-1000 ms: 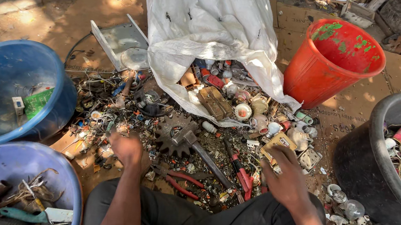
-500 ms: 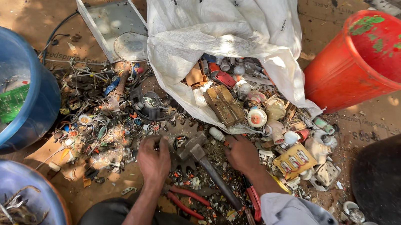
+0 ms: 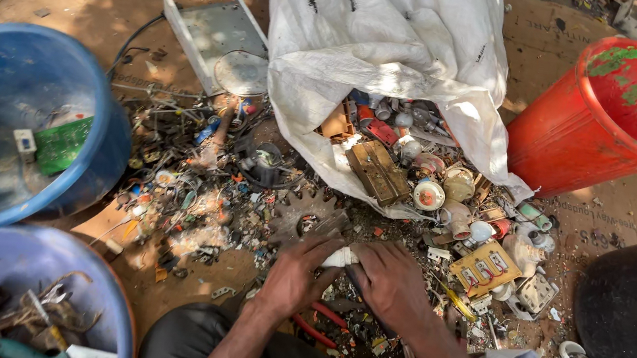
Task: The person sits on the ground and uses a hammer to repeatedly strike and break apart small electronic components and scrap metal. The person picks up individual items from a pile, places them on a metal gear, and smashes them to separate parts.
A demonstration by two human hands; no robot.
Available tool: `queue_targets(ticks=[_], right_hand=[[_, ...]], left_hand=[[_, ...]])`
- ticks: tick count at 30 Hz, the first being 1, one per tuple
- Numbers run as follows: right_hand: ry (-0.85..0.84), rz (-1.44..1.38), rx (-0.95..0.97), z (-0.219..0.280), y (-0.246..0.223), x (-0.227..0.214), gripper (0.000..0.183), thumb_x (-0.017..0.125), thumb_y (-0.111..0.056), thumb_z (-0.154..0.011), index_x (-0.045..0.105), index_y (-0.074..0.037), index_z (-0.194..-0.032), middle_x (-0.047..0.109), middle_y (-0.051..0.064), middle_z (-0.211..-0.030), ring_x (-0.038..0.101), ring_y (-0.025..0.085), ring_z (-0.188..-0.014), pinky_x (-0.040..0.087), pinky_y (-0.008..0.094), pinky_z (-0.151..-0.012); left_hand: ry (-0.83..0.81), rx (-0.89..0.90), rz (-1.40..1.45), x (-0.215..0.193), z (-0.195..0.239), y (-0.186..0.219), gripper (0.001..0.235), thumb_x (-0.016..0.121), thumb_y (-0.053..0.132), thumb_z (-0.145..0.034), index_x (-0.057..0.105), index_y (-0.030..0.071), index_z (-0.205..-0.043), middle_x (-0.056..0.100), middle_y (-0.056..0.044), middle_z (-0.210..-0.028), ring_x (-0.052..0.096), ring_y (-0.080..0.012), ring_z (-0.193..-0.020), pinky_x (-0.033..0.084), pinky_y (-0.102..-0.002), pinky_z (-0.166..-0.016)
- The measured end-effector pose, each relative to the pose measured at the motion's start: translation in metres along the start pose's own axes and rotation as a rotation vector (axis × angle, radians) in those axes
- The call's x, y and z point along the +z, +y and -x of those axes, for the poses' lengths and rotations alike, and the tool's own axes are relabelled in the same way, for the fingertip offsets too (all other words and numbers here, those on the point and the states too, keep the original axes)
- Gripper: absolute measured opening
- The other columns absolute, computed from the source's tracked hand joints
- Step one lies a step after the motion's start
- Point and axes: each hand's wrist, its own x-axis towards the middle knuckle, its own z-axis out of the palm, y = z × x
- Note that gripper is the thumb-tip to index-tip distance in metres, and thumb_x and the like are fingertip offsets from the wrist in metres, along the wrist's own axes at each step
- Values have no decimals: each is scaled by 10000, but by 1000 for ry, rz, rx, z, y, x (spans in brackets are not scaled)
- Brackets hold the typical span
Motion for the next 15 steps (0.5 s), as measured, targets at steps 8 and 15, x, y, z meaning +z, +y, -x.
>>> queue_targets(ticks=[8,15], right_hand=[[-488,-464,824,43,3,68,524,759,-344,-913,542,-11,-1255,694,170,-855,674,266,-732,538,398,-681],[-413,-1059,1208,37,-13,71,395,564,-423,-994,659,-43,-1041,595,34,-616,521,150,-451,442,316,-407]], left_hand=[[-19,-576,-357,-14,35,-64,508,832,187,-775,729,187,-1273,656,-179,-1293,703,-349,-1079,584,-429,-935],[-162,-701,-485,7,24,-67,465,799,229,-850,680,149,-1293,592,-179,-1391,722,-322,-1027,648,-419,-764]])
